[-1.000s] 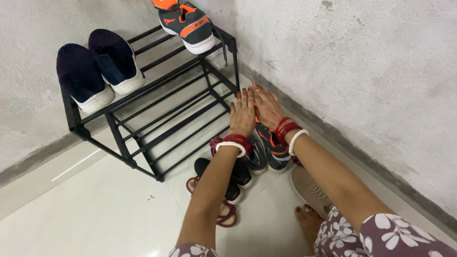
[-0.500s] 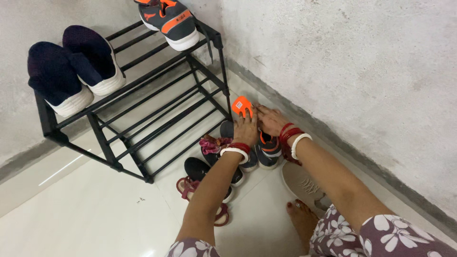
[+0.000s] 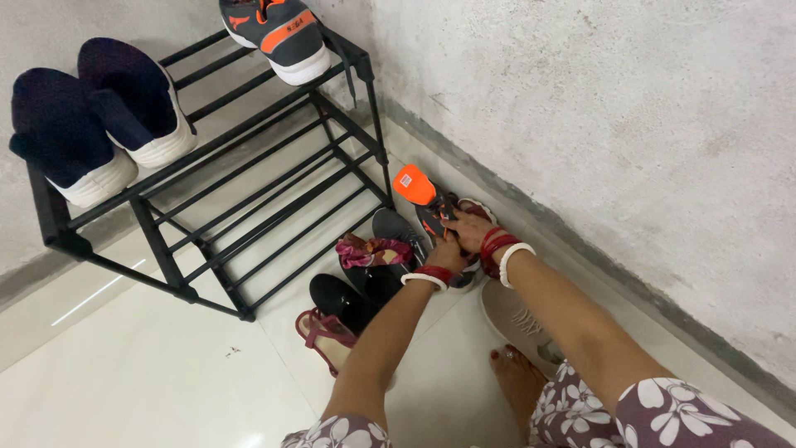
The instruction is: The person wipes a black metal shoe rack with a pink cloth, then picks up several pairs of shoes from the floor and places them on the rack. The shoes include dark slip-ons and orange-accented sneakers.
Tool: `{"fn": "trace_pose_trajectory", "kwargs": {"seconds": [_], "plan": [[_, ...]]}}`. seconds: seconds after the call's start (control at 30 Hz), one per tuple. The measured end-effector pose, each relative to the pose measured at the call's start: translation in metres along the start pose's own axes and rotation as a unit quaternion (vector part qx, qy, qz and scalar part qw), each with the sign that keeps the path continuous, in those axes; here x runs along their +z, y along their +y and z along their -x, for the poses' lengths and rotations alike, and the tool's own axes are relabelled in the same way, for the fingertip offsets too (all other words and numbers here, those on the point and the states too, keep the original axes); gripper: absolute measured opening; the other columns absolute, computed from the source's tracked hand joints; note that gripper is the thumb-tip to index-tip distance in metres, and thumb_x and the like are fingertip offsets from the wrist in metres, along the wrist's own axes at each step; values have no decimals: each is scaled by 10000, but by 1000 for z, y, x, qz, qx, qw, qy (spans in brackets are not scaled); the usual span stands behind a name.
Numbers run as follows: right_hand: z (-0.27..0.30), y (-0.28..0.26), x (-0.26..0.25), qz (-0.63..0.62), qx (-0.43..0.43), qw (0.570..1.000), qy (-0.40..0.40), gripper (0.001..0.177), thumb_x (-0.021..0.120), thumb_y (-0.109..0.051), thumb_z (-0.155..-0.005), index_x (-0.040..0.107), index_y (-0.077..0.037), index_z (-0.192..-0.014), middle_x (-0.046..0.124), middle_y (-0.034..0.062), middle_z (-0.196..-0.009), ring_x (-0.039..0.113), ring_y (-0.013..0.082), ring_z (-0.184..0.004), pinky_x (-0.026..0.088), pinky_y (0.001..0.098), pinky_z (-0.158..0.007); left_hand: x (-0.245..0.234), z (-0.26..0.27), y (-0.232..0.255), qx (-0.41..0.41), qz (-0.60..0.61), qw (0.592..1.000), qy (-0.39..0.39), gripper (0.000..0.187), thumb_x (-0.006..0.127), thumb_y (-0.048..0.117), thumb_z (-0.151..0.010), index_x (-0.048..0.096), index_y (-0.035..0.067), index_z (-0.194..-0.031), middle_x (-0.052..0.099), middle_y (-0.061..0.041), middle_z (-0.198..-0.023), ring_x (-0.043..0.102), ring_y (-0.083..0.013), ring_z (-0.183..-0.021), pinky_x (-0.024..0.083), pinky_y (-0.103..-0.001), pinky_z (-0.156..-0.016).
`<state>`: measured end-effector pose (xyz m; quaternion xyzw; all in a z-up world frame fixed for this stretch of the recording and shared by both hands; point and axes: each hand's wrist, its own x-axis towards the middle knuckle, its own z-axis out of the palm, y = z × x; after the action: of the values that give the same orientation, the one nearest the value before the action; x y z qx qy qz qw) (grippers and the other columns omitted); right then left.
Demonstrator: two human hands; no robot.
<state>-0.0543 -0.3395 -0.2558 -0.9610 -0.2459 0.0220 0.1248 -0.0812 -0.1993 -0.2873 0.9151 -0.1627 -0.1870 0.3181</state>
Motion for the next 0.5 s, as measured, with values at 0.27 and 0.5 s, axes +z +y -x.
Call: {"fn": "trace_pose_trajectory", "kwargs": {"seconds": [0.27,0.5], "plan": [[-2,-11,-6,-47,44,998,19,519,676,-125,-812,655,-125,-1331,600,243,-1346,587,386,-1236,452,430,-1082,8,-2,-9,13,-1,998,64,909,818,490,-804,413,-93,-1371,523,-413,-1317,612,-518,-1168,535,-488,-970],[-5,-12,-10,-40,106,993,-31,495,686,-187,-834,670,-143,-1327,673,253,-1203,635,406,-1165,493,461,-1034,5,6,-8,-24,19,998,52,826,805,450,-807,422,-16,-1371,686,-330,-1087,684,-473,-1040,561,-525,-880]]}}
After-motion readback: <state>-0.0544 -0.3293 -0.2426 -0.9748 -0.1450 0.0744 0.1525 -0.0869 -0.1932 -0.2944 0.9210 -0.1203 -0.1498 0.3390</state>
